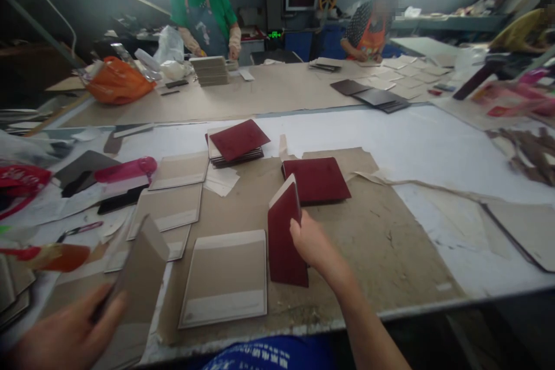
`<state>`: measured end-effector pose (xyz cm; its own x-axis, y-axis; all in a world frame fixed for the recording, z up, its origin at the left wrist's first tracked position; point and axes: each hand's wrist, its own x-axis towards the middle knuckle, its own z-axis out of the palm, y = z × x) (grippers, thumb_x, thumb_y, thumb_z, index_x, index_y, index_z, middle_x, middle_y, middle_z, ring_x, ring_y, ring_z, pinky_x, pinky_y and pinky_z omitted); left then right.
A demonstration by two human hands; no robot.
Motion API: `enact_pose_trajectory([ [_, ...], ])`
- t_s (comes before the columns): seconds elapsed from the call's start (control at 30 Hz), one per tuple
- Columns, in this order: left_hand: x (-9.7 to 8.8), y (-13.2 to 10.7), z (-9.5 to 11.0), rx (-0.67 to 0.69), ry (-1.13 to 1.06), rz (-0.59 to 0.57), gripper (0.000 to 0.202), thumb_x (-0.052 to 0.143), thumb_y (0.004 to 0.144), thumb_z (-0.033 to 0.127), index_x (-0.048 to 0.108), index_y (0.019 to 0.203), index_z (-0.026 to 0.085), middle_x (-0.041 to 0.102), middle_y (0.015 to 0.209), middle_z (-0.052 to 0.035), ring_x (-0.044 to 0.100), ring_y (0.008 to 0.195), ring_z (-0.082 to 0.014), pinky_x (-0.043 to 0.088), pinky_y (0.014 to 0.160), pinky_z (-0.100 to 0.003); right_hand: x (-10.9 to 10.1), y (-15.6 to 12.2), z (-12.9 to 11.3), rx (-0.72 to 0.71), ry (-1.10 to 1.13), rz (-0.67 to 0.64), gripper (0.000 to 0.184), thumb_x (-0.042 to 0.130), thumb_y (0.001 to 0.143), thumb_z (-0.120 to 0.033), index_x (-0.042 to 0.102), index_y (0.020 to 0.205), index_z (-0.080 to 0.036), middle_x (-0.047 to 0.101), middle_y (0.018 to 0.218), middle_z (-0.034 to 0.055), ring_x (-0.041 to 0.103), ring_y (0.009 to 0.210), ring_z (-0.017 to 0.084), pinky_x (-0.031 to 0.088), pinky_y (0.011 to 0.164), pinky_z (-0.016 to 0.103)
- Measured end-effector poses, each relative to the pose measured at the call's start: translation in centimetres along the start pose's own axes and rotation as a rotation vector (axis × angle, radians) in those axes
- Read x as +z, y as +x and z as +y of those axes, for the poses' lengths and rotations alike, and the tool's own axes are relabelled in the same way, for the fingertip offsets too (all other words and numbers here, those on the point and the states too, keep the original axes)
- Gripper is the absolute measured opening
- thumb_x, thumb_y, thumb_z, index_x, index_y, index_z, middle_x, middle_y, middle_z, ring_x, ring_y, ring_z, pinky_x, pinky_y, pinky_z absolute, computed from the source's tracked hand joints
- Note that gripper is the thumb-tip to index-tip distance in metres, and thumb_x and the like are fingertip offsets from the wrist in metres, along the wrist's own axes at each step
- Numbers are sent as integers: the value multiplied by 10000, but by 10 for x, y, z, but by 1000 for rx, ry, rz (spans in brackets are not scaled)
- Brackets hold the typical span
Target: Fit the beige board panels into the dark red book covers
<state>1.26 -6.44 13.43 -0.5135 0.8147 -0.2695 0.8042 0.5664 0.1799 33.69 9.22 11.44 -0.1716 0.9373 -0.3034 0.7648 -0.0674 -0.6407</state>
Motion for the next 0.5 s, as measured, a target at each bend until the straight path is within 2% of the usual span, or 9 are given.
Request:
enact_pose_trajectory([
  [0.03, 0, -10, 31, 58, 56, -73, 246, 315, 854, 346, 517, 816, 210, 640, 709, -70, 630, 690, -262, 459, 672, -375, 0, 0, -1, -8, -2, -8, 305, 365, 884, -240, 513, 1110, -99, 632, 1044, 161, 586, 979, 258, 410, 824, 314],
  [0.1, 13, -25, 87, 171, 57, -184, 196, 338, 857, 267, 517, 872, 190, 648, 878, -95, 632, 808, -245, 454, 718, -343, 0, 1, -2, -15, -14, -23, 311, 360, 884, -235, 512, 1113, -88, 630, 1043, 172, 588, 975, 267, 413, 811, 319],
  [0.17, 39, -30, 115, 243, -5, -260, 188, 351, 853, 245, 528, 853, 182, 643, 867, -97, 631, 809, -241, 459, 717, -338, -1, 2, -1, -23, -21, -37, 323, 348, 883, -229, 508, 1119, -75, 628, 1046, 185, 591, 969, 278, 416, 801, 331],
  [0.2, 55, -29, 116, 267, -73, -273, 223, 330, 863, 259, 540, 856, 186, 645, 844, -85, 631, 788, -232, 463, 723, -339, -2, 3, 0, -29, -20, -44, 331, 343, 882, -227, 503, 1127, -71, 626, 1049, 190, 590, 975, 283, 416, 800, 336],
  [0.23, 71, -27, 109, 255, -132, -241, 250, 333, 863, 296, 551, 902, 180, 645, 872, -92, 628, 810, -237, 468, 749, -352, -2, 3, 2, -37, -14, -48, 338, 338, 882, -228, 498, 1134, -70, 625, 1051, 192, 588, 982, 285, 417, 800, 340],
  [0.3, 100, -17, 78, 156, -226, -57, 366, 404, 820, 363, 537, 1055, 116, 605, 1063, -157, 566, 1023, -274, 416, 916, -393, -2, 4, 4, -46, -1, -45, 340, 331, 882, -236, 497, 1131, -76, 629, 1045, 188, 590, 979, 283, 419, 798, 343],
  [0.37, 122, -3, 39, -35, -312, 52, 525, 513, 722, 393, 513, 1099, 28, 547, 1146, -236, 483, 1138, -335, 333, 1014, -428, -2, 4, 6, -41, 5, -37, 331, 328, 879, -244, 504, 1110, -86, 635, 1030, 179, 600, 956, 275, 423, 793, 339],
  [0.43, 137, 11, 9, -219, -395, 54, 585, 581, 640, 385, 518, 1070, -6, 528, 1151, -297, 422, 1186, -409, 288, 1029, -504, -2, 3, 6, -28, -3, -37, 321, 329, 877, -253, 509, 1092, -96, 641, 1021, 169, 610, 935, 263, 428, 791, 330],
  [0.5, 146, 22, -7, -324, -470, 21, 583, 616, 607, 393, 531, 1028, -2, 554, 1107, -313, 418, 1183, -444, 296, 1008, -550, -2, 3, 5, -21, -17, -32, 323, 330, 871, -258, 508, 1092, -102, 645, 1017, 162, 611, 944, 256, 431, 796, 323],
])
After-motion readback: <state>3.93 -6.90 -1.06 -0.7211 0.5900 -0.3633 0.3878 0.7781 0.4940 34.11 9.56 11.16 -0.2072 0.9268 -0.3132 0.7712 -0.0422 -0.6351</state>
